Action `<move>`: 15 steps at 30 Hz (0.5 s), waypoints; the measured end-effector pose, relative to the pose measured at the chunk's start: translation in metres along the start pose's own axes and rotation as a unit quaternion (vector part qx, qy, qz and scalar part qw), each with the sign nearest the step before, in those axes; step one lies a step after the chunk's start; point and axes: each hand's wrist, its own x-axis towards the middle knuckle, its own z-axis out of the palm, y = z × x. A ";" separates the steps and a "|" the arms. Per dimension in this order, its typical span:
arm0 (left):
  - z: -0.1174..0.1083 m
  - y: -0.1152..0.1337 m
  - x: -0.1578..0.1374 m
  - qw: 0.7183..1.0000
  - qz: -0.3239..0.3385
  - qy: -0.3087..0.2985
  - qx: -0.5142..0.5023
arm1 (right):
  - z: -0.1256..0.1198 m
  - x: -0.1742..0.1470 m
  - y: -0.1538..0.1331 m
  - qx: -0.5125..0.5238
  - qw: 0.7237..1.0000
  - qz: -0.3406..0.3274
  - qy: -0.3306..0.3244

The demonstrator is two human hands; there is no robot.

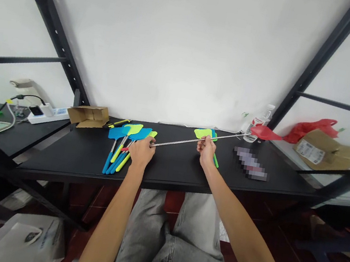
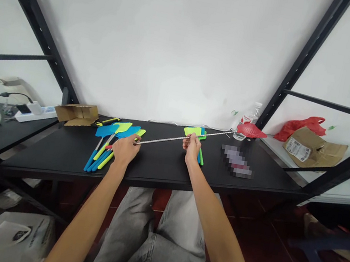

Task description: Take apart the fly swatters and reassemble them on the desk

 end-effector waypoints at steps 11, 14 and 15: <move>-0.004 0.006 -0.002 1.000 -0.007 -0.013 0.004 | -0.003 0.000 0.001 -0.018 0.999 -0.011 -0.031; -0.003 0.010 -0.003 1.000 0.006 -0.024 0.007 | 0.001 -0.006 0.001 -0.034 0.997 -0.005 -0.072; -0.003 0.012 -0.004 0.999 0.017 -0.029 0.006 | 0.004 -0.009 0.001 -0.044 0.994 -0.002 -0.101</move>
